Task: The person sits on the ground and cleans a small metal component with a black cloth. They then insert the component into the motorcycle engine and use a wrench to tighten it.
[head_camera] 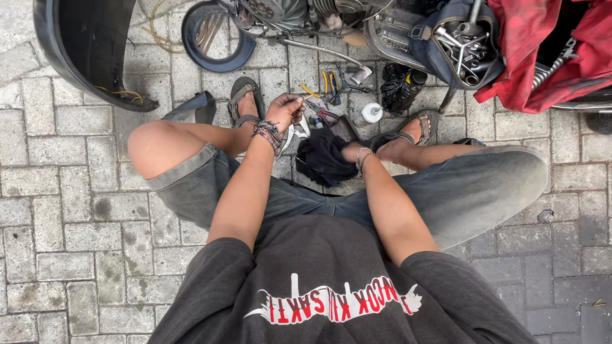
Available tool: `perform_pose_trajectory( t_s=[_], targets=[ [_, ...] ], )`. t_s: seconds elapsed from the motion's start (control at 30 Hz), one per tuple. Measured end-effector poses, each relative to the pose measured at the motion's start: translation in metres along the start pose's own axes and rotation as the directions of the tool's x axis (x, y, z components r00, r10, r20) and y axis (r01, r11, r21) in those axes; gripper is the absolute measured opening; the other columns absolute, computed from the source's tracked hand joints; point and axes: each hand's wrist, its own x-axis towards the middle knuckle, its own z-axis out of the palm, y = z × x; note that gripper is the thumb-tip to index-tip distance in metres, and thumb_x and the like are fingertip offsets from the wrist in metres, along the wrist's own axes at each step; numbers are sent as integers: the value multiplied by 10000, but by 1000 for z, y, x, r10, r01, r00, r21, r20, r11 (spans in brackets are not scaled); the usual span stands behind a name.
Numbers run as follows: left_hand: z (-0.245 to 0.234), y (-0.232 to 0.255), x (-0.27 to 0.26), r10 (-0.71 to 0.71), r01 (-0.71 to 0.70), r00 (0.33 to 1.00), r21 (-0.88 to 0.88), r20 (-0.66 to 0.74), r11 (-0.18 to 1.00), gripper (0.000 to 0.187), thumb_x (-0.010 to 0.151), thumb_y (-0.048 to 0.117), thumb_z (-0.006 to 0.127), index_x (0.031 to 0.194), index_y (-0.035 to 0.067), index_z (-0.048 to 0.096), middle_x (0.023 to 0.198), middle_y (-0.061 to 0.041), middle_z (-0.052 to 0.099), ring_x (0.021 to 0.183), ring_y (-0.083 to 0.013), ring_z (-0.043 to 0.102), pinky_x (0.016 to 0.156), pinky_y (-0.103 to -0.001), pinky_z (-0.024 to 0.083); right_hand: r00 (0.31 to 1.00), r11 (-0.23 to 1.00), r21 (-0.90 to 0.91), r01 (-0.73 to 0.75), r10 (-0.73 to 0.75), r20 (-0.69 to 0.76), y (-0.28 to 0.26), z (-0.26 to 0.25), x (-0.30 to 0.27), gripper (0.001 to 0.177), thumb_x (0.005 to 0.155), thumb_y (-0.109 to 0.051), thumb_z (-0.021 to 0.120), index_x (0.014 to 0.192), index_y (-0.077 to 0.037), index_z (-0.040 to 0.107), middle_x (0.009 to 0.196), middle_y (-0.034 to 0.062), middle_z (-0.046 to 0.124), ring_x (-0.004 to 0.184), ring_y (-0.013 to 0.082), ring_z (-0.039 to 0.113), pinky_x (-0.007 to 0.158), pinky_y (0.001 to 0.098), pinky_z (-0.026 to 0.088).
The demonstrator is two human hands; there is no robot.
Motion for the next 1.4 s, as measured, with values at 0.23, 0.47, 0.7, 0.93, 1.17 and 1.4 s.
perform_pose_trajectory(
  t_s=[0.23, 0.47, 0.7, 0.93, 1.17, 1.4],
  targets=[
    [20, 35, -11, 141, -132, 989, -170, 40, 977, 164, 934, 132, 742, 1076, 80, 680, 832, -62, 745, 681, -97, 729, 704, -263, 678, 990, -536, 836, -113, 9, 140, -67, -94, -106, 200, 837, -76, 766, 954, 86, 775, 856, 289, 741, 815, 410, 754, 810, 496, 629],
    [64, 135, -77, 421, -384, 879, -191, 223, 903, 161, 944, 41, 698, 1099, 3, 706, 868, -121, 763, 786, -125, 770, 792, -241, 665, 907, -734, 536, 417, 295, -301, -51, -180, -175, 389, 942, -351, 641, 1068, 1, 751, 1020, 183, 752, 973, 353, 726, 930, 482, 597],
    [112, 240, -160, 670, -713, 600, -86, 437, 696, 111, 1000, 96, 674, 1097, 43, 685, 1052, -101, 715, 906, -178, 749, 783, -276, 643, 708, -709, 261, 655, 457, -538, -61, -284, -248, 360, 1019, -315, 540, 1012, -10, 731, 1009, 141, 752, 978, 276, 701, 958, 390, 546],
    [153, 293, -178, 789, -852, 388, -140, 477, 504, 137, 1019, 65, 669, 1109, -35, 699, 867, -177, 756, 843, -157, 744, 767, -269, 630, 614, -613, 243, 751, 515, -599, -18, -331, -254, 355, 985, -254, 543, 1095, 30, 727, 1096, 169, 749, 1061, 315, 709, 1024, 430, 553],
    [173, 301, -142, 916, -910, 307, -203, 258, 362, 149, 1012, 119, 667, 974, -18, 714, 768, -128, 703, 714, -133, 697, 672, -272, 597, 561, -509, 297, 808, 511, -651, 18, -347, -224, 332, 986, -243, 557, 1087, 23, 729, 1089, 168, 746, 1050, 313, 705, 1015, 435, 548],
    [171, 274, -103, 933, -948, 279, -92, 228, 306, 182, 986, 158, 698, 936, -11, 744, 700, -94, 680, 663, -186, 697, 635, -295, 562, 579, -469, 355, 809, 531, -618, 23, -319, -196, 313, 986, -234, 568, 1080, 17, 730, 1083, 168, 743, 1042, 311, 701, 1008, 439, 544]
  ],
)
